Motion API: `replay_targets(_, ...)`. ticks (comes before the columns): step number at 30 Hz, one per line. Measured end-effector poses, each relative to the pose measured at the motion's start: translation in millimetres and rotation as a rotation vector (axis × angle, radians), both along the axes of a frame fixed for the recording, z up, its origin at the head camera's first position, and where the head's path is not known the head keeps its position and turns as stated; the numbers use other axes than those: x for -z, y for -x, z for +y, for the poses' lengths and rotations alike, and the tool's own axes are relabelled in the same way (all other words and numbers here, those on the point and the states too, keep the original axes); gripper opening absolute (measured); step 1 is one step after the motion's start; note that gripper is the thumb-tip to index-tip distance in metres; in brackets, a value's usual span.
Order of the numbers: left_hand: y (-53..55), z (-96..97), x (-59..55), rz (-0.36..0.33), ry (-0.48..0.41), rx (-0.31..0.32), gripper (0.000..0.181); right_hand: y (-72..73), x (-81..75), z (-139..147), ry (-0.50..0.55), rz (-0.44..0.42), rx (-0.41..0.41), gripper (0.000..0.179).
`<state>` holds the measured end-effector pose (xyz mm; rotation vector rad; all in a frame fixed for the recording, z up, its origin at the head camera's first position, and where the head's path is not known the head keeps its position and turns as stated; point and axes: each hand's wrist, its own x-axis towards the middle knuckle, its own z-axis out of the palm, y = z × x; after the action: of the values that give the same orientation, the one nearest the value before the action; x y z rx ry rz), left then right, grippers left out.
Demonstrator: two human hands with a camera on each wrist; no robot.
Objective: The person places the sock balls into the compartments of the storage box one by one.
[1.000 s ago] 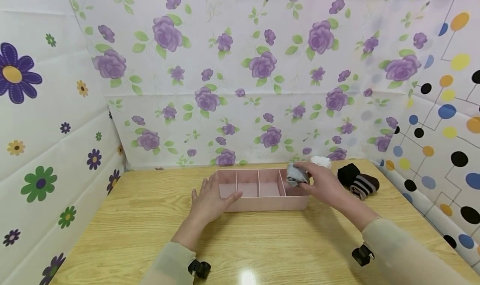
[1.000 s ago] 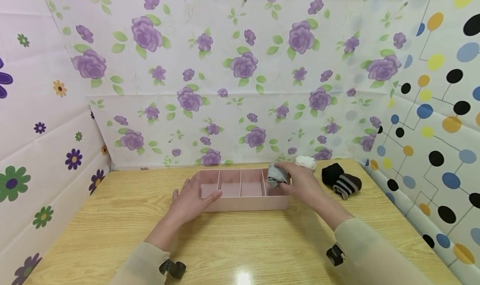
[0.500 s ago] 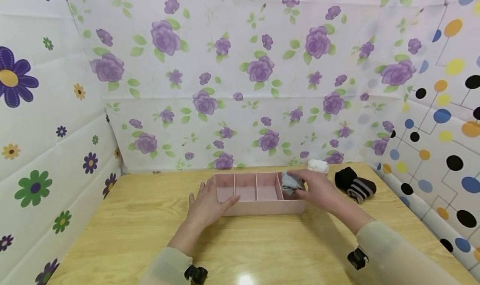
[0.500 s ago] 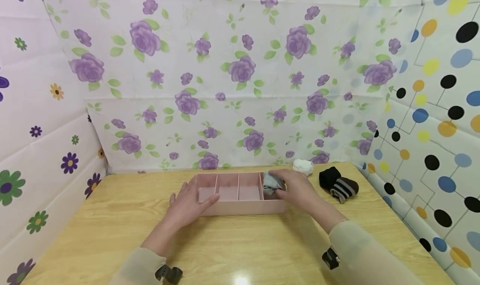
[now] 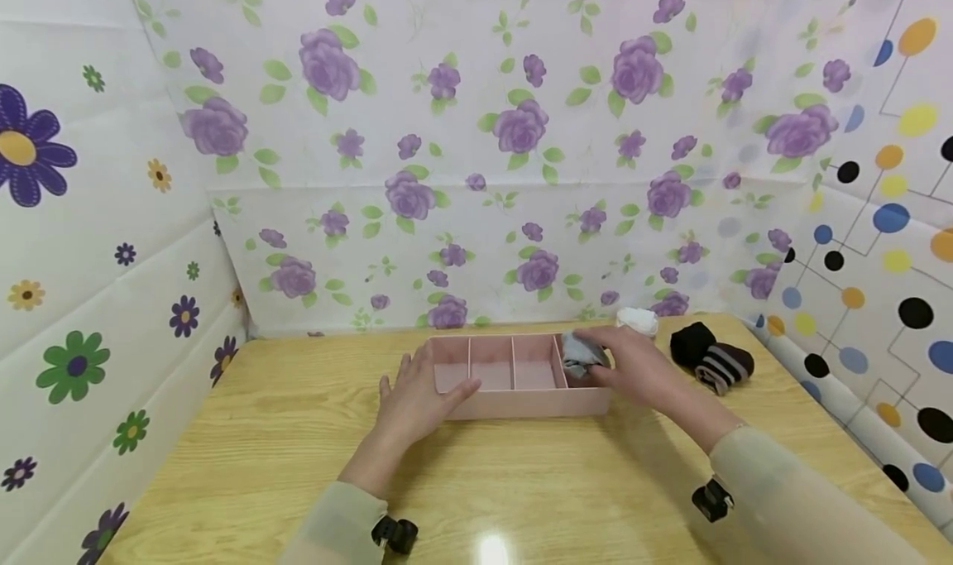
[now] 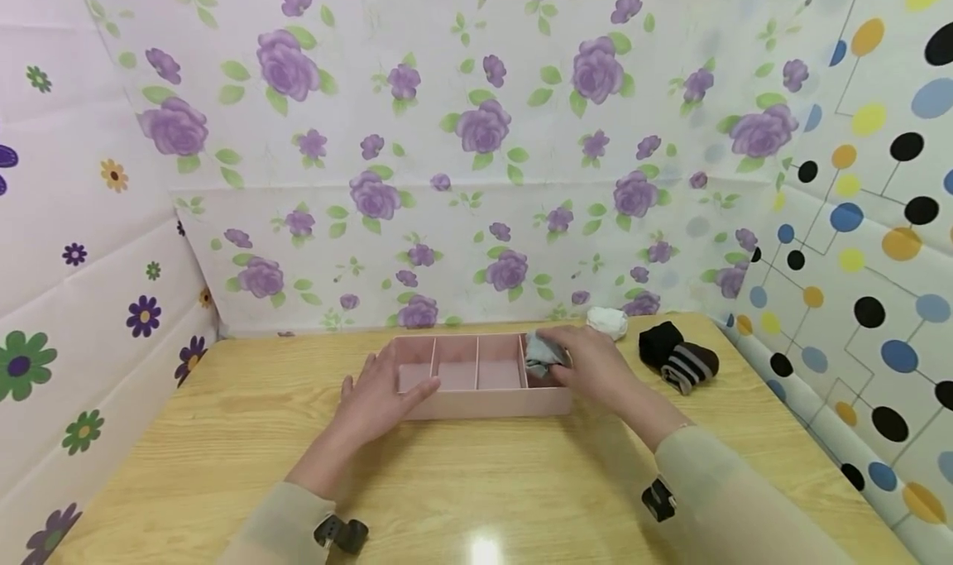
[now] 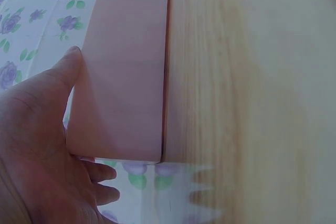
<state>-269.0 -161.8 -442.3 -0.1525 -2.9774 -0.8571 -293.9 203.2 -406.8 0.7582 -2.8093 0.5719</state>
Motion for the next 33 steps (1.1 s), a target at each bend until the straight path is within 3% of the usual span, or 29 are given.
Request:
replay_targets(10,0.6,2.1,-0.1,-0.004,0.008,-0.004,0.123,1.6,2.1,-3.9,-0.04,-0.01,0.044,0.061)
replay_targets(33,0.4,1.5,-1.0,0.0,0.002,-0.004,0.124,-2.4,0.1,-0.7,0.013,-0.008,0.029,0.06)
